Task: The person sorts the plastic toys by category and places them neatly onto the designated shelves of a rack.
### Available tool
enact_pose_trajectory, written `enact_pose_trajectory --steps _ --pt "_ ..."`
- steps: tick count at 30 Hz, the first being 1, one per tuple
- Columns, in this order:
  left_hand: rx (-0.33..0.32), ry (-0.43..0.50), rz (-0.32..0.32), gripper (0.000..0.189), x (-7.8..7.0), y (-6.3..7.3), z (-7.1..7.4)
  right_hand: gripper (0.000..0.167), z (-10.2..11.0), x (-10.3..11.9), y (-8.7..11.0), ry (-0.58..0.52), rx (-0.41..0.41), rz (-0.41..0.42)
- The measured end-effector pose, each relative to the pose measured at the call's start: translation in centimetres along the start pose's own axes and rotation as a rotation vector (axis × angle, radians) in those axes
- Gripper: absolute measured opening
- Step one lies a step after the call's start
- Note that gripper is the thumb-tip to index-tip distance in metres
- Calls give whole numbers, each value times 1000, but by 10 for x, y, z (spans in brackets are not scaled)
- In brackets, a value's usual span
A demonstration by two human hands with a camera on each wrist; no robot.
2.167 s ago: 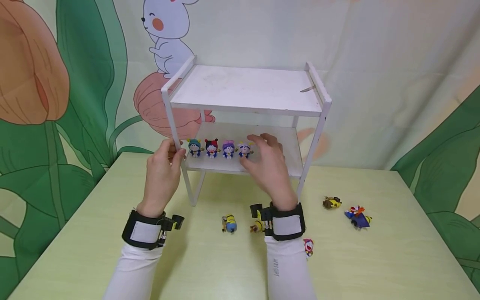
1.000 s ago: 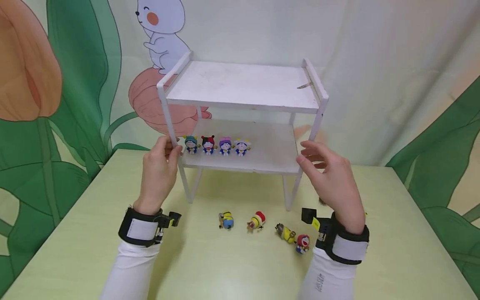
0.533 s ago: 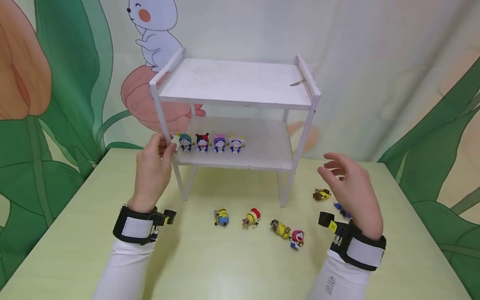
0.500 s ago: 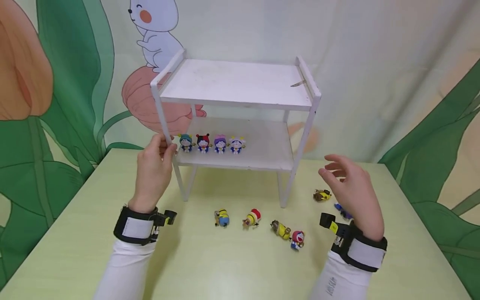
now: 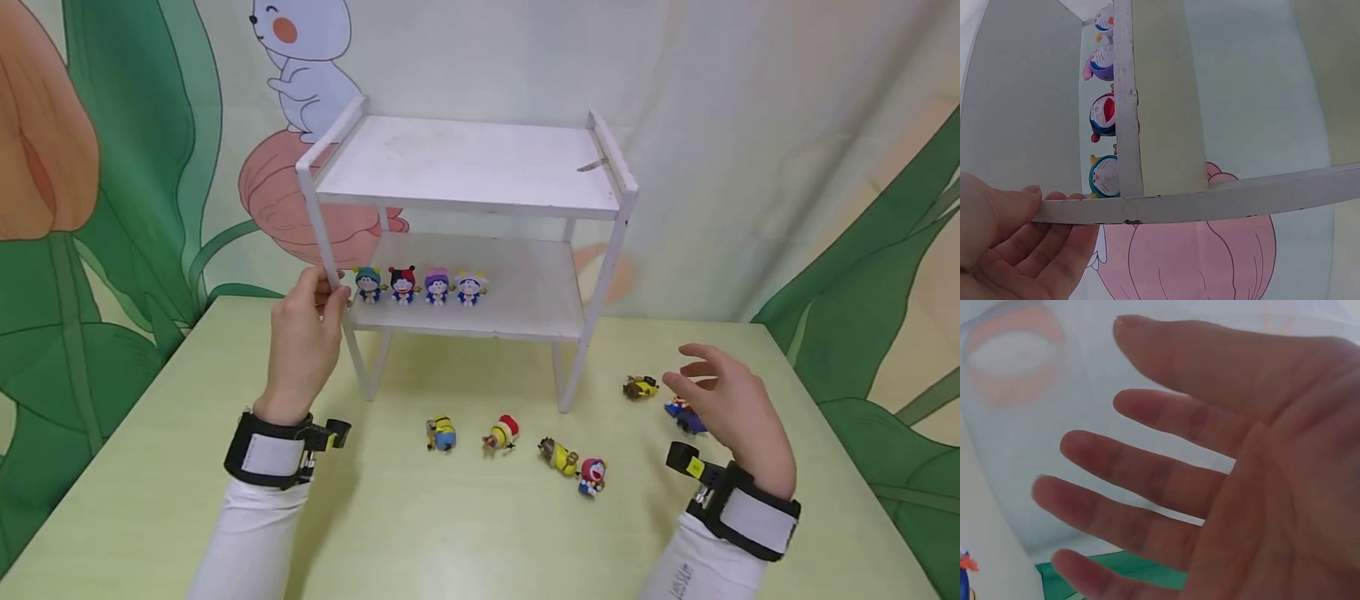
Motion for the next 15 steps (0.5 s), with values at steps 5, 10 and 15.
enact_pose_trajectory --steps 5,10,15 --pt "-9 2 -1 22 0 0 2 66 -7 -12 -3 -12 50 -23" --pt "-10 1 -9 22 0 -1 2 65 -19 -29 -14 -8 57 -63" --pt "-4 -1 -8 21 0 0 1 68 -27 -49 -21 18 35 -139"
Point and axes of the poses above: each hand's wrist, its own y-axis away from the middle knuckle, its own z-axis out of the back of the hand, x = y × z, the point moved 5 cm from there along -y, towards the middle knuckle, and after that the axes turned 1 degree about -z, right-handed, at the moved point
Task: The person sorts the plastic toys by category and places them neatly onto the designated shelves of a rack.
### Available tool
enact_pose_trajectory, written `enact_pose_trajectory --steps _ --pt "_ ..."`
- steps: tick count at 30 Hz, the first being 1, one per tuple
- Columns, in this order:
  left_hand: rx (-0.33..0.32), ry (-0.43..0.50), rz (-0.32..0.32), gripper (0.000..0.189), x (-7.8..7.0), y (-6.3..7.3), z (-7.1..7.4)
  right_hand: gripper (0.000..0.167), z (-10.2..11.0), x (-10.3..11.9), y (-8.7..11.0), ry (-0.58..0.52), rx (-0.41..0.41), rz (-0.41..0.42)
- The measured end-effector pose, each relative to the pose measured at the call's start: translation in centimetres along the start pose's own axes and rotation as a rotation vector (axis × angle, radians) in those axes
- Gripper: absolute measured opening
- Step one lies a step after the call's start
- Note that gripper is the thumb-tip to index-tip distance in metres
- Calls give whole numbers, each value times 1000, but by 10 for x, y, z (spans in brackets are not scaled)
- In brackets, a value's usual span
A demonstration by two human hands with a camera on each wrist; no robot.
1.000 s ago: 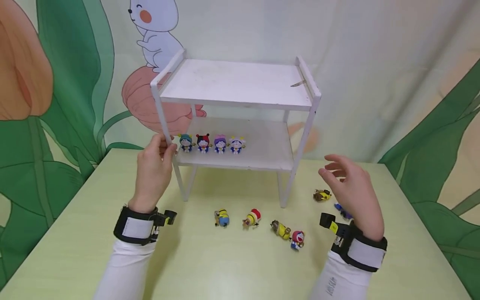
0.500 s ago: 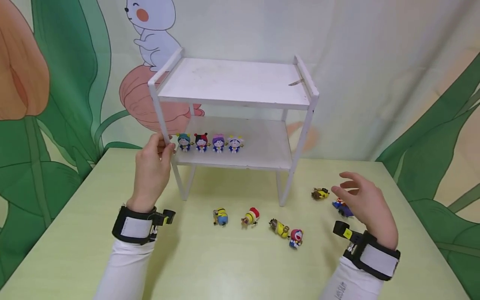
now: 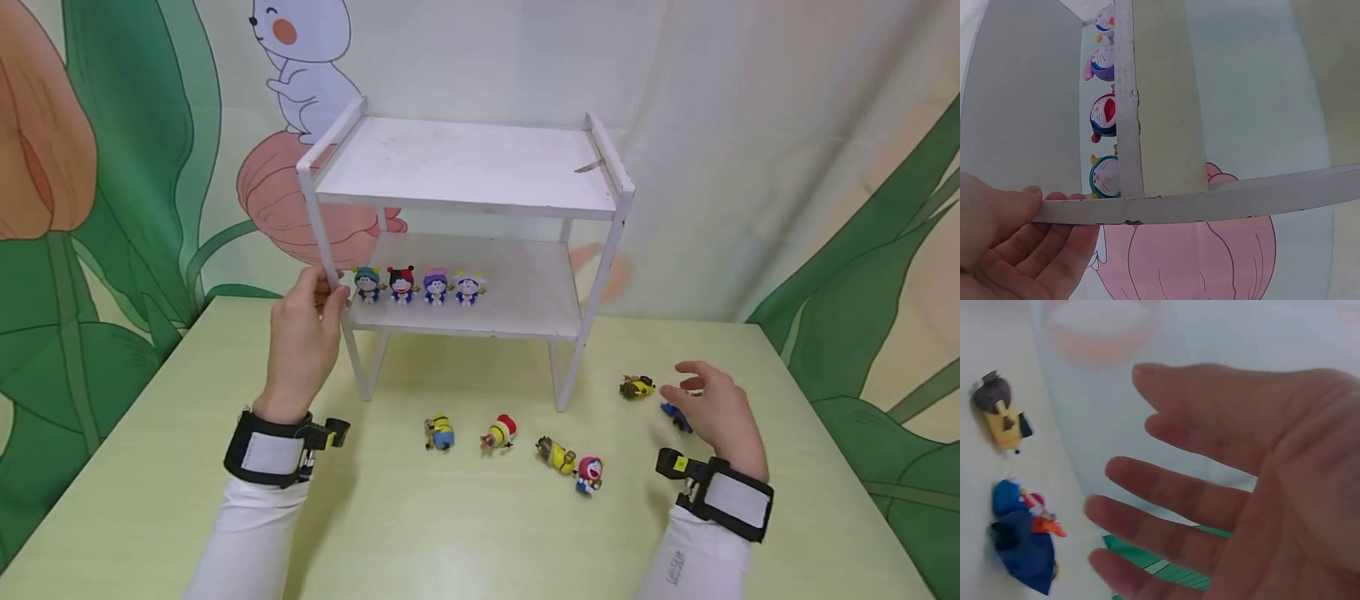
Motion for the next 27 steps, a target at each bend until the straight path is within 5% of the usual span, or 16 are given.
enact_pose_trajectory --steps 15,20,27 --pt "-1 1 -3 20 0 0 0 54 -3 -33 -28 33 -166 -93" --pt "-4 -3 -19 18 0 0 0 64 -8 -48 -35 38 -120 -208" --pt "-1 -4 -15 20 -1 0 0 70 -18 -52 -41 50 -29 -235"
Point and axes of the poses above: each hand's wrist, its own y-axis away from the middle knuckle, its own z-axis out of the back of the hand, x = y × z, the point moved 5 cm from there along -y, towards the middle knuckle, and after that the axes turned 1 degree about -z, right-handed, at the moved point
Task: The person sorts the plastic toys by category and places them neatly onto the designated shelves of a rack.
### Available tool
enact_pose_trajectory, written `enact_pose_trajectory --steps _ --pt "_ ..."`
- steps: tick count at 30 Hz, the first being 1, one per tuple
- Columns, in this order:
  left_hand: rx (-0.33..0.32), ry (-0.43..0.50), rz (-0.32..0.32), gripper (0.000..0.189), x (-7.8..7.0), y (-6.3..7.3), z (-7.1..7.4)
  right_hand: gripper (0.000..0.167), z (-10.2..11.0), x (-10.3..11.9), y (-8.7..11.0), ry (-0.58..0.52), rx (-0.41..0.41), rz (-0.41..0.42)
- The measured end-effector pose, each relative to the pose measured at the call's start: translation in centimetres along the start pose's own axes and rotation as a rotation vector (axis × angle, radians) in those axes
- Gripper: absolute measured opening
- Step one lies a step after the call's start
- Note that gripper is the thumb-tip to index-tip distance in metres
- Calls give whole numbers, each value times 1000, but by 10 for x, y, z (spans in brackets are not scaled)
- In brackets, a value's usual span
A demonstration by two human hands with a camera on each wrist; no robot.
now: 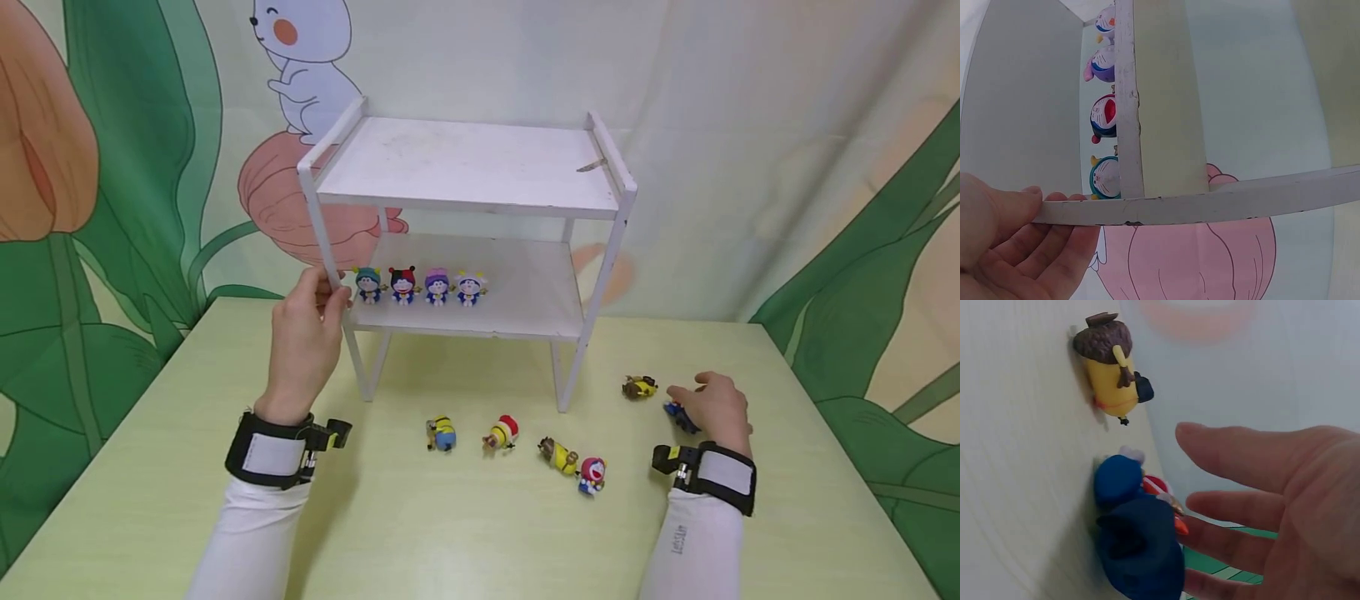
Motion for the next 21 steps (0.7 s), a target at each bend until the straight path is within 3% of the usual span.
enact_pose_trajectory --steps 5,10,21 --pt "1 1 5 20 0 0 -1 72 -5 -5 -2 -35 27 -63" --pt "1 2 5 20 1 0 0 58 -10 -6 -4 -62 6 -76" --pt "-2 7 -3 19 1 0 -1 47 -8 0 -6 -76 -122 12"
Point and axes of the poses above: each hand's wrist, its own y-axis away from the middle knuckle, its own z-axis out of the back of the hand, x = y × z, the point moved 5 cm from there along -y, towards the middle knuckle, and after that the axes turned 1 degree about -z, right-handed, at the moved point
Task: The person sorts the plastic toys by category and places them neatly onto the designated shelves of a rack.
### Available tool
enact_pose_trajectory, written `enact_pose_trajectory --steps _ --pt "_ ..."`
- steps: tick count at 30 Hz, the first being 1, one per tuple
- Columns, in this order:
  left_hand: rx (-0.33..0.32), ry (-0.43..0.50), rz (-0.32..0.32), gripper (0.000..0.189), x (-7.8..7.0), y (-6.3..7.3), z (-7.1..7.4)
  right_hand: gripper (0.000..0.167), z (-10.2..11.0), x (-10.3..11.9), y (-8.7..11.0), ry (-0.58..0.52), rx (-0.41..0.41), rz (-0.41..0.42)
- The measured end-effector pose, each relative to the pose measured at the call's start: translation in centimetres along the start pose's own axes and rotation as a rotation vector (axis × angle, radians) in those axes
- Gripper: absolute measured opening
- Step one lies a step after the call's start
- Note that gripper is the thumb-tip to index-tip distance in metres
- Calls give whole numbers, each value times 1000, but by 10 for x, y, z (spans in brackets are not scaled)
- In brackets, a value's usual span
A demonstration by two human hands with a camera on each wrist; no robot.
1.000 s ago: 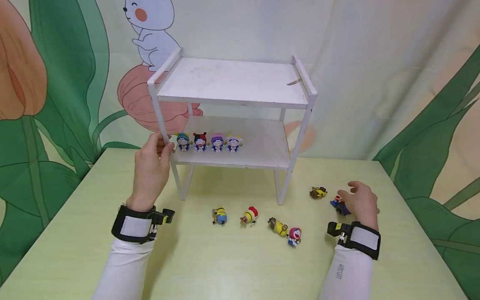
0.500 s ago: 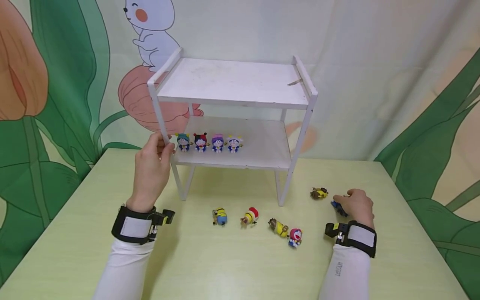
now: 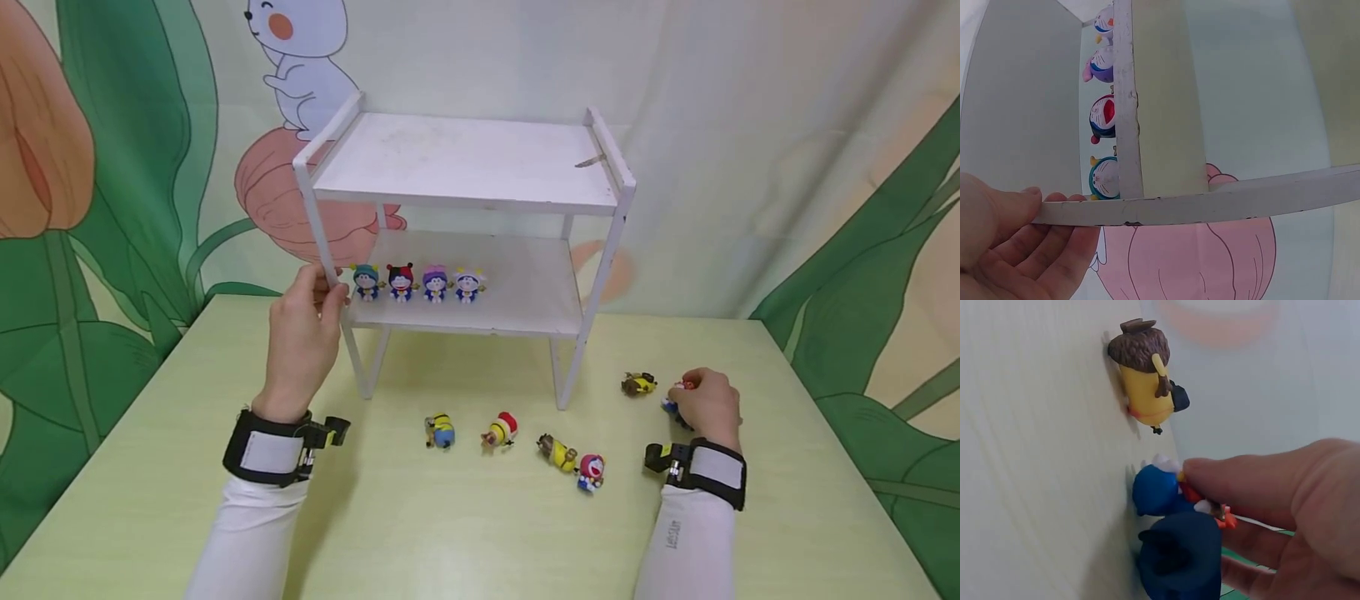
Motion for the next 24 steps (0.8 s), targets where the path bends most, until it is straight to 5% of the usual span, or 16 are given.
enact_pose_trajectory --steps 8,24 --pt "1 4 9 20 0 0 -1 43 4 11 0 -74 -138 95" --pt "4 11 14 21 0 0 -1 43 43 53 27 -187 -256 166"
Point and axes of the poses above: each hand's wrist, its own y-axis away from the middle knuckle, its own z-axis out of the back of the hand, x = y × z, the point moved 5 cm from there along -y, towards the middle knuckle, and after that the axes turned 1 degree about -z, right-handed, at the moved point
